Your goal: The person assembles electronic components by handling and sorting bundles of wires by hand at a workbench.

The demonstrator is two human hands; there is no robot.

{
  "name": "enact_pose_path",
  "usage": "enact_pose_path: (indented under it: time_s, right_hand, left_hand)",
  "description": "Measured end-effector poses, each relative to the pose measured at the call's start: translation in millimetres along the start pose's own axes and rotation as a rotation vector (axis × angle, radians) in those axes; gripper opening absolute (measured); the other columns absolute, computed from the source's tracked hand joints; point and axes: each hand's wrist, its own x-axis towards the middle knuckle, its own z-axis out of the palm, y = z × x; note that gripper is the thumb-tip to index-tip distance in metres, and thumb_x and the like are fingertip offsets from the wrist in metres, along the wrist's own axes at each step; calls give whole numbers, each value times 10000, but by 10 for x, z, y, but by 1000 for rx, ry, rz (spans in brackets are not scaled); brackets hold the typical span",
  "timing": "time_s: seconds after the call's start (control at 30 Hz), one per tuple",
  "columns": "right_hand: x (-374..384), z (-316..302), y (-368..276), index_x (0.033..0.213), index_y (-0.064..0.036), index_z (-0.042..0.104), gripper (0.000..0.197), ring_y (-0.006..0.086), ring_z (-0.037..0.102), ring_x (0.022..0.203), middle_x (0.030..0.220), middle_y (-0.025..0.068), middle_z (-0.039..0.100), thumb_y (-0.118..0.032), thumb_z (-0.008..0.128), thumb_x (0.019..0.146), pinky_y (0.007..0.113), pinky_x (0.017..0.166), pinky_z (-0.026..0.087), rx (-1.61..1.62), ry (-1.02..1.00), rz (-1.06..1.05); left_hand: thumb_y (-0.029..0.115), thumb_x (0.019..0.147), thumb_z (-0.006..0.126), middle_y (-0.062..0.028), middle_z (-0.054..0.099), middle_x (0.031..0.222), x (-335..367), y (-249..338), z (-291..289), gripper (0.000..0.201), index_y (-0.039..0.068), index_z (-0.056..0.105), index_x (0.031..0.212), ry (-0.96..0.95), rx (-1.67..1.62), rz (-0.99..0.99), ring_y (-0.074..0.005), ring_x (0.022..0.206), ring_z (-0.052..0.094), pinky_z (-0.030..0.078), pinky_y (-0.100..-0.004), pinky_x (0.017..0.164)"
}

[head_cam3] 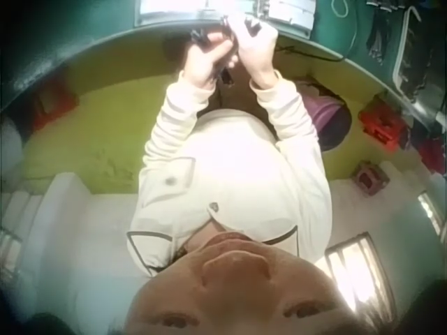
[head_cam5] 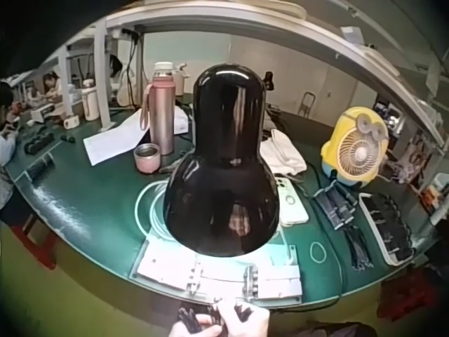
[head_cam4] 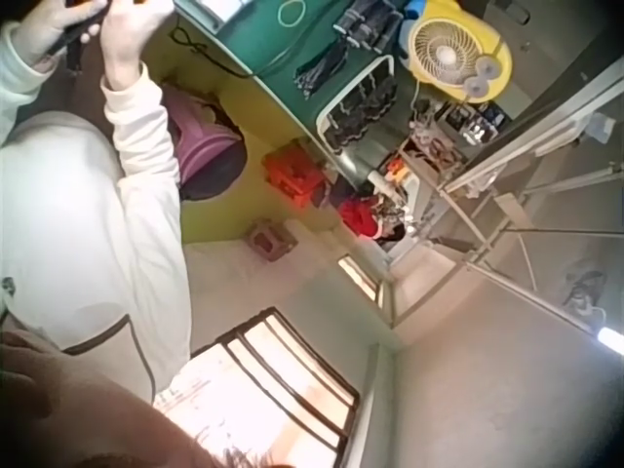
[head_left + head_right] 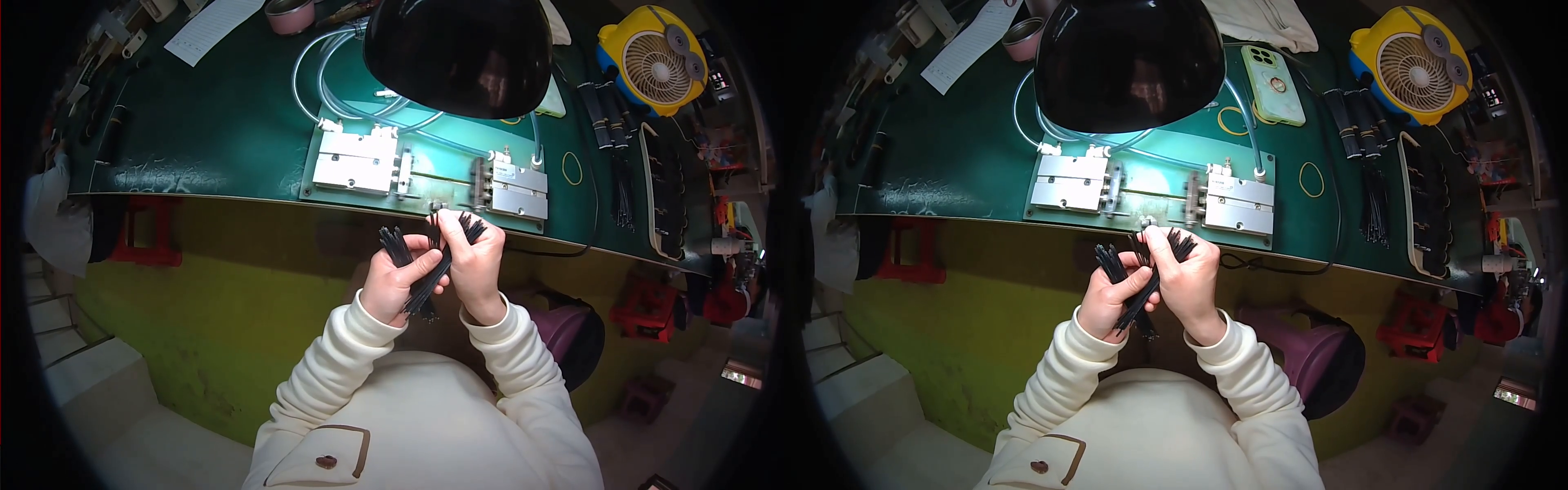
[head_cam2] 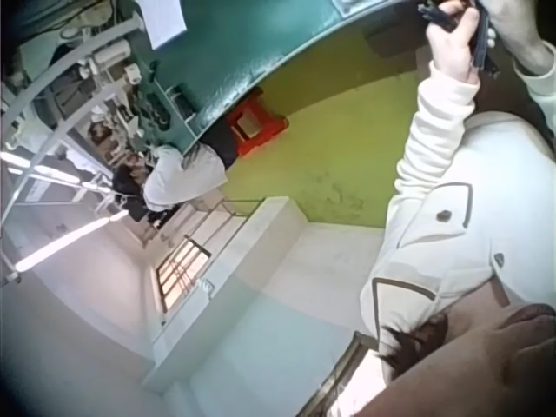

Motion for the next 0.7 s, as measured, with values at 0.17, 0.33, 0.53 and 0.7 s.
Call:
enact_pose_path:
  time_s: [0.17, 0.33, 0.53, 0.7]
  right_hand:
    - [12, 4, 4, 647, 25, 591, 187, 21, 417, 396, 479, -3, 514, -108, 547, 769, 181, 364, 323, -2, 21, -16]
    - [5, -33, 10, 655, 19, 585, 191, 20, 408, 367, 473, 2, 507, -122, 548, 778, 174, 329, 303, 31, -26, 32]
    - [-52, -46, -25, 693, 14, 587, 188, 22, 415, 354, 484, 12, 512, -139, 542, 791, 164, 302, 291, 61, -113, 16]
    - [-97, 7, -100, 702, 15, 591, 179, 22, 417, 354, 490, 9, 514, -129, 535, 793, 166, 306, 299, 68, -75, 35]
  left_hand:
    - [45, 759, 550, -82, 554, 714, 13, 3, 2, 181, -15, 468, 909, -18, -26, -11, -146, 577, 557, 467, -234, 502]
    - [50, 759, 554, -81, 553, 709, 33, -48, 0, 179, -12, 469, 904, -16, -62, 7, -146, 579, 557, 466, -232, 504]
    - [60, 757, 561, -75, 553, 698, -15, -29, 15, 172, -6, 474, 890, -4, -62, -5, -139, 566, 552, 458, -225, 493]
    - [74, 758, 565, -67, 553, 687, -42, -24, 8, 163, -1, 482, 877, -17, -38, 1, -129, 555, 549, 449, -218, 482]
